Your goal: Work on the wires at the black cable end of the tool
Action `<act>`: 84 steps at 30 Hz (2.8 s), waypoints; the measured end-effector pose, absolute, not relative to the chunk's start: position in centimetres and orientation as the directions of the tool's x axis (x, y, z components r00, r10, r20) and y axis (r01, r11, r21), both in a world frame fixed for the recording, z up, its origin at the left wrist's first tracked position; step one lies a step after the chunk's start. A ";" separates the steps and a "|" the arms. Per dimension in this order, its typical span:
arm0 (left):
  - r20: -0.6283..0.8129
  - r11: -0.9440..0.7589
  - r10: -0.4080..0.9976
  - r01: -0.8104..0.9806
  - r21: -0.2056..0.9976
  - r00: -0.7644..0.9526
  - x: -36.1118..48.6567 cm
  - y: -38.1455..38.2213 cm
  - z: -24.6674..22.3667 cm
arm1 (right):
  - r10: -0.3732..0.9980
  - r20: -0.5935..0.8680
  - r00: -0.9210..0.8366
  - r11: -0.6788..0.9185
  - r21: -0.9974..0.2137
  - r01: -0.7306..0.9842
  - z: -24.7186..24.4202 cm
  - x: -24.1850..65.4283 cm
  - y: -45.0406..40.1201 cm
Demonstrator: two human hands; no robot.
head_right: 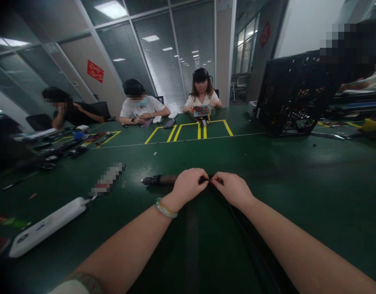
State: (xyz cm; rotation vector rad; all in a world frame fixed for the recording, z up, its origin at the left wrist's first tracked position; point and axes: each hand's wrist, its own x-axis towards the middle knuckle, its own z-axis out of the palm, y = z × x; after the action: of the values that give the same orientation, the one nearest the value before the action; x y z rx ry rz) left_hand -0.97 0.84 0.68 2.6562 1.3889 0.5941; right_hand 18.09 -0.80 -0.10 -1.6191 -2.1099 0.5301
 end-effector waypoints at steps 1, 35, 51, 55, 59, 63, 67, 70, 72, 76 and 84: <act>0.296 -0.582 0.807 0.772 0.256 0.511 -1.0 0.9 0.7 | 0.969 0.102 -0.226 0.244 -0.547 0.801 -0.1 18.1 -0.8; 0.342 -0.600 0.792 0.750 0.278 0.506 -1.0 1.1 0.1 | 0.976 0.120 -0.182 0.218 -0.575 0.789 0.3 17.6 -1.1; 0.355 -0.594 0.795 0.751 0.288 0.493 -0.8 1.1 0.1 | 0.974 0.137 -0.182 0.228 -0.564 0.794 0.1 17.5 -1.2; 0.356 -0.590 0.797 0.756 0.284 0.488 -0.8 1.1 0.2 | 0.980 0.109 -0.166 0.198 -0.621 0.759 0.0 17.6 -1.0; 0.352 -0.583 0.800 0.766 0.271 0.485 -0.9 1.1 0.2 | 0.982 0.095 -0.165 0.187 -0.645 0.741 -0.4 17.7 -0.9; 0.359 -0.599 0.789 0.755 0.268 0.499 -0.9 1.2 0.1 | 0.977 0.110 -0.182 0.211 -0.627 0.750 -0.5 17.9 -0.8; 0.352 -0.625 0.770 0.740 0.247 0.532 -0.9 1.2 0.2 | 0.971 0.112 -0.209 0.234 -0.601 0.765 -0.2 17.8 -0.8; 0.348 -0.638 0.760 0.734 0.234 0.549 -0.9 1.1 0.2 | 0.972 0.115 -0.205 0.233 -0.586 0.776 0.0 17.6 -0.9; 0.352 -0.649 0.750 0.725 0.228 0.560 -1.0 1.1 0.3 | 0.977 0.118 -0.179 0.214 -0.592 0.777 0.1 17.5 -0.9; 0.347 -0.672 0.732 0.706 0.226 0.586 -1.0 1.0 0.4 | 0.973 0.121 -0.198 0.230 -0.603 0.764 0.1 17.5 -0.8; 0.307 -0.636 0.766 0.738 0.225 0.565 -0.8 0.9 0.8 | 0.969 0.045 -0.244 0.212 -0.662 0.719 0.1 18.4 -0.9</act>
State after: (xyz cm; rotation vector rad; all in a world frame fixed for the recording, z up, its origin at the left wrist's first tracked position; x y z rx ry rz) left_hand -0.80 0.95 0.81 2.7159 1.3070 0.5867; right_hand 18.37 -0.95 0.14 -1.5602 -2.0374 0.7320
